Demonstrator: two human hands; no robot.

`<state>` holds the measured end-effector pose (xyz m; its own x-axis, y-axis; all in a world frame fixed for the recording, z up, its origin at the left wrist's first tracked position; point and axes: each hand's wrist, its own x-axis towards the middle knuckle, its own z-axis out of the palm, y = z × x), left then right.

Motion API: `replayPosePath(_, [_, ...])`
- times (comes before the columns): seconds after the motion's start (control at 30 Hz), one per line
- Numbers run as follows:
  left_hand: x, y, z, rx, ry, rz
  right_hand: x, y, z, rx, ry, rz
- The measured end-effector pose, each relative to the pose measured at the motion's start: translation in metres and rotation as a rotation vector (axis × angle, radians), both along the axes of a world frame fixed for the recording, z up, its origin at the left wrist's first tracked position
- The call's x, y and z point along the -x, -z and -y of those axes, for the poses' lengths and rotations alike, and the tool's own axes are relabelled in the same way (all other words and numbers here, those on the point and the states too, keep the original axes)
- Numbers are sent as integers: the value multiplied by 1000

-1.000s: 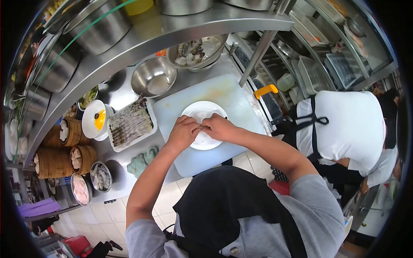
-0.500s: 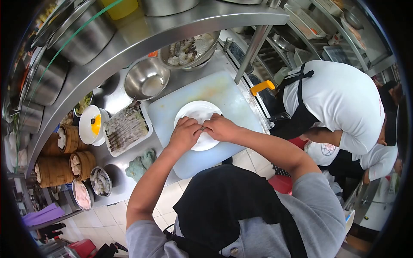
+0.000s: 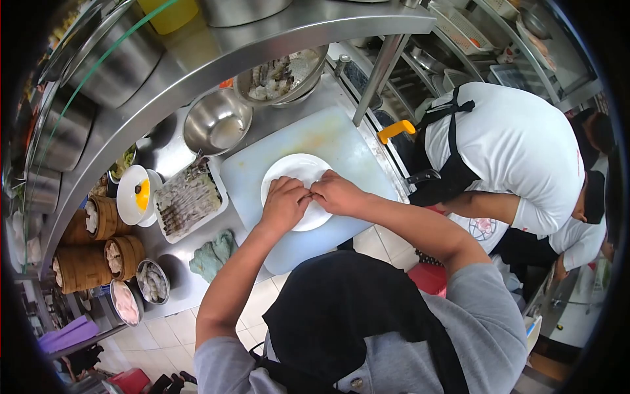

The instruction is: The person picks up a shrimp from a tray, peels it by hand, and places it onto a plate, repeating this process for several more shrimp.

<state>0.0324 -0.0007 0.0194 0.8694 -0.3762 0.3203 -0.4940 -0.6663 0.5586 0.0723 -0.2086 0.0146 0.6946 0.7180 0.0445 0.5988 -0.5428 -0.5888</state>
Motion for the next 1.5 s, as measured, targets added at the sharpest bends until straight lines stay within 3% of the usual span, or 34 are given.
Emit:
replayPosePath(0.2, [-11, 4, -7, -53, 100, -51, -8, 0, 2, 13, -36, -69])
replayPosePath(0.27, [-10, 2, -7, -74, 108, -32, -10, -3, 2, 103, -119, -11])
replayPosePath(0.37, [-8, -5, 0, -44, 20, -2, -8, -6, 13, -29, -85, 167])
replayPosePath(0.47, [-9, -10, 11, -18, 37, 10, -11, -6, 20, 4, -86, 201])
replayPosePath(0.9, [-8, -10, 8, -119, 51, -51, -29, -16, 26, -18, -182, 131])
replayPosePath(1.0, [7, -17, -14, -63, -74, 24, -28, -19, 27, 156, -153, 161])
replayPosePath(1.1, [18, -16, -40, -153, -40, -72, -20, -16, 16, 161, -79, 236])
replayPosePath(1.17, [20, -15, -41, -148, -40, -61, -12, -8, -2, -30, -115, 264])
replayPosePath(1.5, [20, -7, -48, -211, 7, -19, -3, -4, -49, 43, -158, 141])
